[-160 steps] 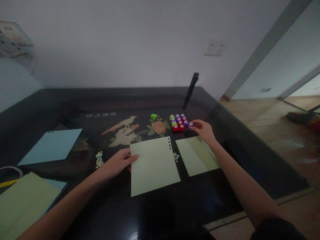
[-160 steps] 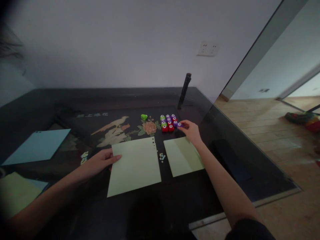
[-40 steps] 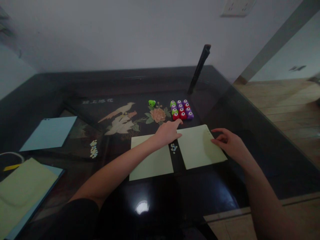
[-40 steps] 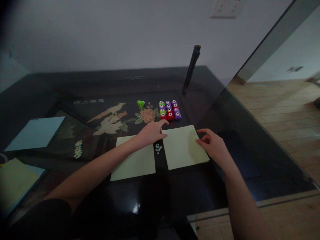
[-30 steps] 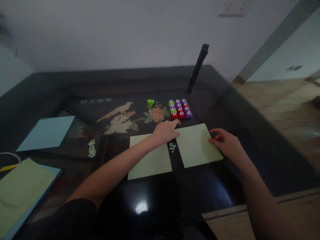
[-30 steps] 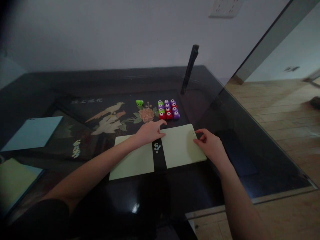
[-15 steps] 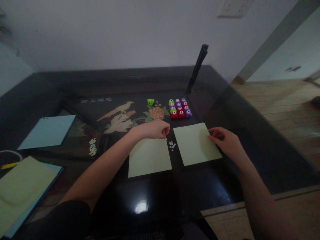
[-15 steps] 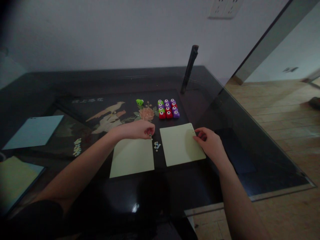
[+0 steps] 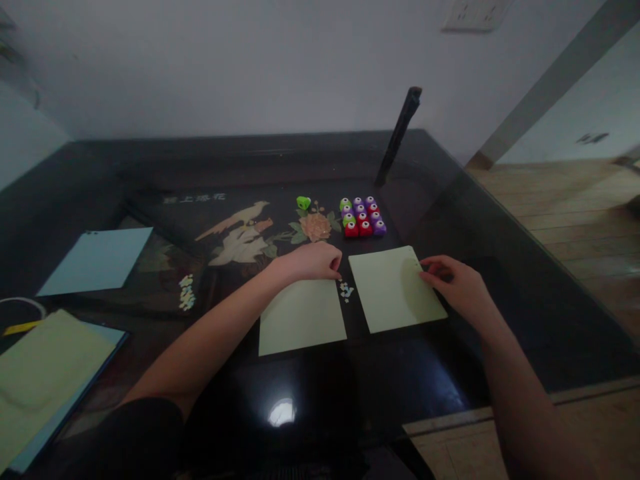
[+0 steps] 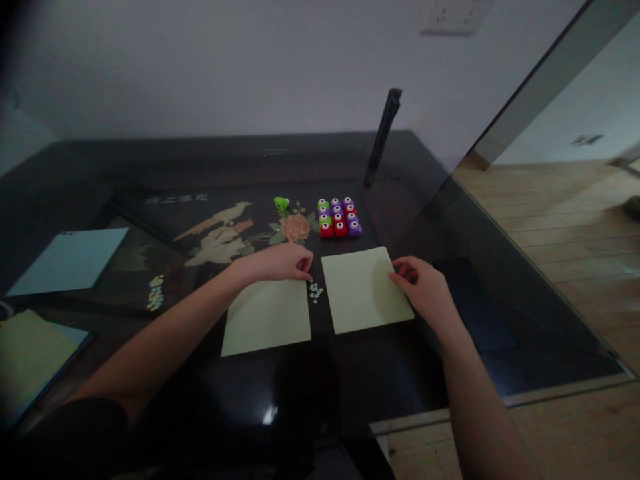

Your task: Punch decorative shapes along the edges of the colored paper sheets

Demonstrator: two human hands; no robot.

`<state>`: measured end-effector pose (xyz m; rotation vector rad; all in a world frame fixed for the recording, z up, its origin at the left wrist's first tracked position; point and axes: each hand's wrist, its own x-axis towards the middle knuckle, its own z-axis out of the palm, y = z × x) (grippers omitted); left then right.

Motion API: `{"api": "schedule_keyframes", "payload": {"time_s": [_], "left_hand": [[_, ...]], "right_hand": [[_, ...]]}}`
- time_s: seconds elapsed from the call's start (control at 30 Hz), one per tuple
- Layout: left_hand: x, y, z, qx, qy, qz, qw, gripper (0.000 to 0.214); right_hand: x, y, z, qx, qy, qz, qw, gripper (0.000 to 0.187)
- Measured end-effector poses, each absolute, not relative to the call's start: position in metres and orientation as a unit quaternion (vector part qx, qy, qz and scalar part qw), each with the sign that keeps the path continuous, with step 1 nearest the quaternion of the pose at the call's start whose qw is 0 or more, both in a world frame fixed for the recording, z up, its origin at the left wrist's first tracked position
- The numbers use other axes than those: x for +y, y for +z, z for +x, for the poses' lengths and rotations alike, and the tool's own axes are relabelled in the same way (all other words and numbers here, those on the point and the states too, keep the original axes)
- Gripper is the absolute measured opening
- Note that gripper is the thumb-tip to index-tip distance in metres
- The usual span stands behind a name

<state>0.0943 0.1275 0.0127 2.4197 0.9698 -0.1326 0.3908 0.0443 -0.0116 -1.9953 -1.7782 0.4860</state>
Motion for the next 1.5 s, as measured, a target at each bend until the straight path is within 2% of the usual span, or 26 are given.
{"api": "schedule_keyframes", "payload": {"time_s": [0.13, 0.33, 0.6, 1.0, 1.23, 1.5], "left_hand": [[0.124, 0.015, 0.096, 0.374, -0.045, 0.891, 0.252, 0.02], [0.122, 0.012, 0.1, 0.362, 0.0, 0.901, 0.24, 0.009], [0.121, -0.002, 0.105, 0.368, 0.063, 0.905, 0.205, 0.03], [0.119, -0.006, 0.114, 0.366, 0.084, 0.906, 0.195, 0.019], [0.118, 0.004, 0.11, 0.367, 0.114, 0.902, 0.196, 0.029], [0.122, 0.028, 0.057, 0.422, 0.172, 0.869, 0.195, 0.022]], "right_hand": [[0.044, -0.01, 0.39, -0.637, 0.173, -0.72, 0.214, 0.025], [0.045, -0.011, 0.39, -0.631, 0.165, -0.715, 0.251, 0.027], [0.045, -0.012, 0.387, -0.637, 0.173, -0.707, 0.253, 0.027], [0.047, -0.015, 0.388, -0.642, 0.17, -0.708, 0.24, 0.031], [0.049, -0.018, 0.39, -0.643, 0.173, -0.688, 0.288, 0.029], [0.046, -0.004, 0.381, -0.639, 0.151, -0.681, 0.325, 0.026]]}}
